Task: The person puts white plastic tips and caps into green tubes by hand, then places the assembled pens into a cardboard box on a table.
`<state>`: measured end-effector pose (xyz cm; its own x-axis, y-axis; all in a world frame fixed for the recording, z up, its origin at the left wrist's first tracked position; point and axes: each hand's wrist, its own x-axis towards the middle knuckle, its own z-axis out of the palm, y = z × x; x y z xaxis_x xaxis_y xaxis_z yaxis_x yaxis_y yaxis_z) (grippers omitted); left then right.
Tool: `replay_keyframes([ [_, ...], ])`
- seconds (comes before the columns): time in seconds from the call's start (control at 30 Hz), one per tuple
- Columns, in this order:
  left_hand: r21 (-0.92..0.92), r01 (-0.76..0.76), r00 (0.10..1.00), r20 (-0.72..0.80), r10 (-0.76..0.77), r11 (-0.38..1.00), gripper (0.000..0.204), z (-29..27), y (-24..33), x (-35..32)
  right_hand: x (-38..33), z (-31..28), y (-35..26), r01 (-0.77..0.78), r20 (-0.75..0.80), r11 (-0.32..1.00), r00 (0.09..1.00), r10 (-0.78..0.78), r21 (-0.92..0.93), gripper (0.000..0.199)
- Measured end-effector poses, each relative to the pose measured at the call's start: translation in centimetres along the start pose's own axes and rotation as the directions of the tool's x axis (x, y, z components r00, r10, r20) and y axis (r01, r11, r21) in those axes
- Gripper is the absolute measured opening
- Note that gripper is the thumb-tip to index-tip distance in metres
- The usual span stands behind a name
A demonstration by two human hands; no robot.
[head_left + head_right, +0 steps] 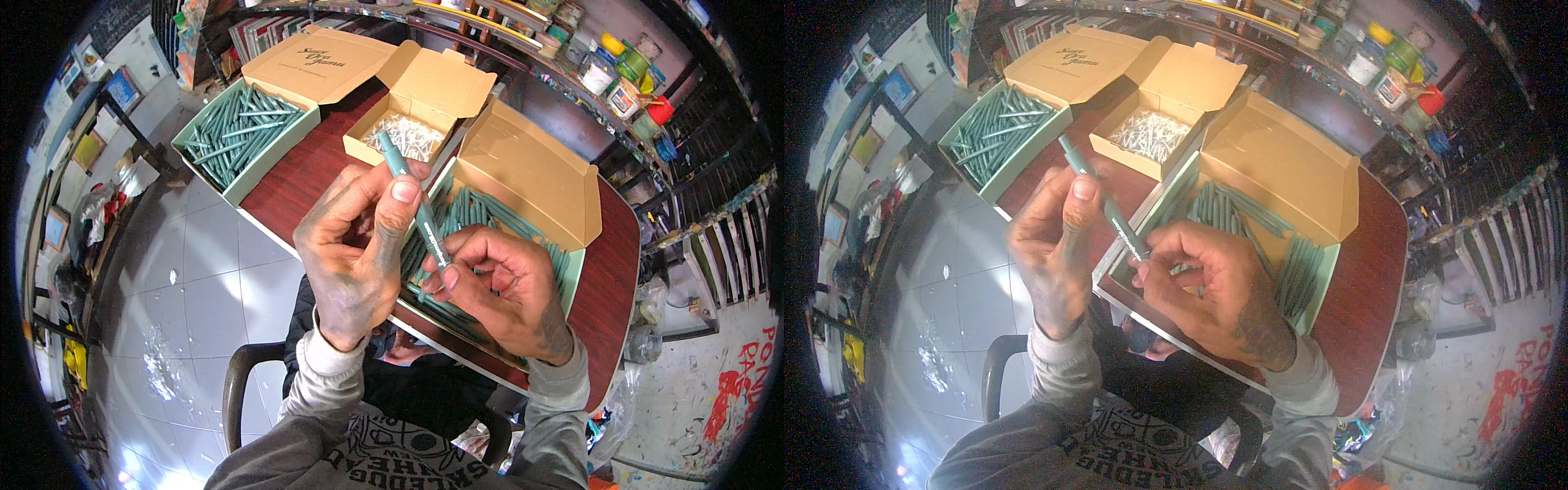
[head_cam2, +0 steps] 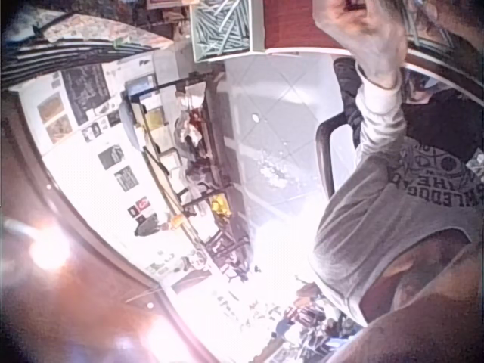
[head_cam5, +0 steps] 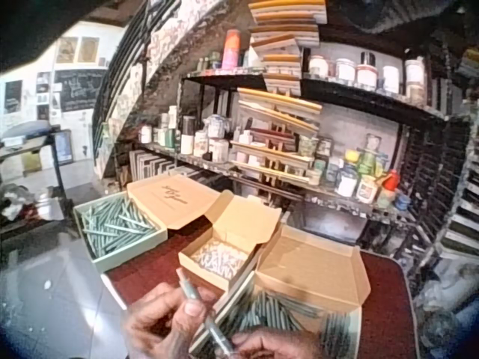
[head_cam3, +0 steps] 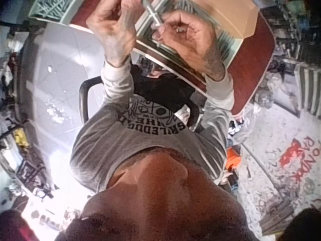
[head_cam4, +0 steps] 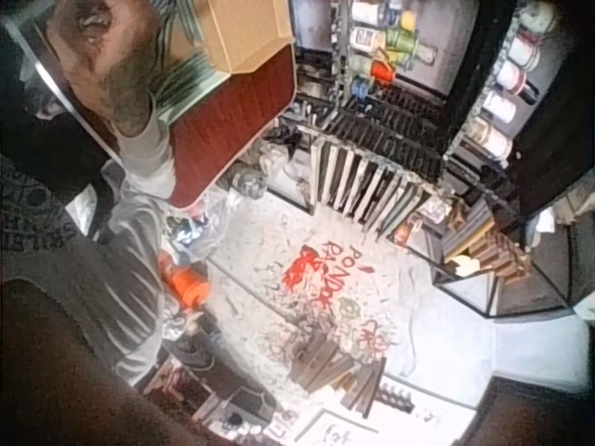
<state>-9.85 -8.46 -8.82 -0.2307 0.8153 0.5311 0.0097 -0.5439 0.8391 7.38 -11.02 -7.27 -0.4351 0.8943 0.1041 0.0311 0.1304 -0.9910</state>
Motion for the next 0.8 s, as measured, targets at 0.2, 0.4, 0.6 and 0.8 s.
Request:
replay_keyframes([
  [0.2,0.0,0.009,1.0,0.013,-0.009,1.0,0.025,-0.1,0.2,0.5,0.1,0.3,0.4,0.055,-0.044,0.998,0.998,-0.055,0.018,0.015],
  [0.4,0.044,0.101,0.993,0.051,-0.103,0.994,0.029,-0.3,0.5,0.5,-0.2,0.3,0.5,0.012,-0.053,0.999,0.999,-0.01,0.038,0.02],
  [0.6,-0.056,0.015,1.0,0.007,-0.014,0.998,0.024,0.1,-0.3,0.7,-0.2,0.7,-0.3,-0.044,-0.066,0.989,0.996,0.054,0.14,0.02],
  [0.8,-0.066,0.048,0.999,0.015,-0.047,0.997,0.024,0.2,0.3,0.6,-0.4,0.7,-0.7,-0.086,-0.081,0.983,0.992,0.101,0.165,0.018],
])
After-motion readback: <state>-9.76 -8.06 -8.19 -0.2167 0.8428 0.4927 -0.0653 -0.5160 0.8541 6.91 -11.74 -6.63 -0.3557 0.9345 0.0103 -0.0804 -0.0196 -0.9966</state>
